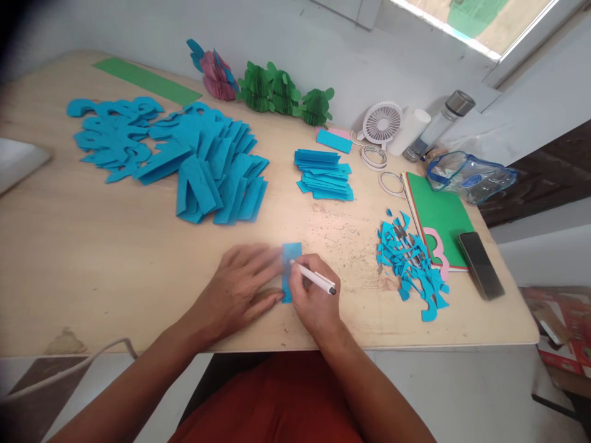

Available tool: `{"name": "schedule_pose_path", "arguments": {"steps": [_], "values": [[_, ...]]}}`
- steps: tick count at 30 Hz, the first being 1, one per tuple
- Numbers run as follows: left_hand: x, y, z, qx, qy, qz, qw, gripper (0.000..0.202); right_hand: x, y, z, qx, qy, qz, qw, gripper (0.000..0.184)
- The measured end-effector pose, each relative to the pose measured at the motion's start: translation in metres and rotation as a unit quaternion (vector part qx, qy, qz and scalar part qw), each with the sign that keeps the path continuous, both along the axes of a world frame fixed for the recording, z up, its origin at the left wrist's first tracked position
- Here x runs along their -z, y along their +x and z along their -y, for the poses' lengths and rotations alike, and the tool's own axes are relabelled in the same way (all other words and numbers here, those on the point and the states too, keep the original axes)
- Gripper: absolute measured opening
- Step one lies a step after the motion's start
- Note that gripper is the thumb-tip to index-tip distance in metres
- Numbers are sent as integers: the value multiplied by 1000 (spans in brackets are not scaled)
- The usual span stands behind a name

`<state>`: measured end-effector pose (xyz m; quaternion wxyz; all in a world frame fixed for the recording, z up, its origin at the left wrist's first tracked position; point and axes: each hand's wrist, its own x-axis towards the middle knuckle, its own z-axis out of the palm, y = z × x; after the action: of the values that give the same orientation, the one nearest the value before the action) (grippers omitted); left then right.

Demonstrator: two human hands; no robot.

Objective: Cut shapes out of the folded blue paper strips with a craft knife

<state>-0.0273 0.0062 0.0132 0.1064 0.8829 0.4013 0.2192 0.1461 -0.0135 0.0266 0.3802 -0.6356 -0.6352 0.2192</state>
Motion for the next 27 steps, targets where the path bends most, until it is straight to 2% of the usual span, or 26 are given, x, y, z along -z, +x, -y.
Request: {"name": "schedule_pose_path", "arguments": {"steps": [27], "values": [[1,0,1,6,8,-13,1000,32,2,2,3,-3,5,-13,1000,15]]}}
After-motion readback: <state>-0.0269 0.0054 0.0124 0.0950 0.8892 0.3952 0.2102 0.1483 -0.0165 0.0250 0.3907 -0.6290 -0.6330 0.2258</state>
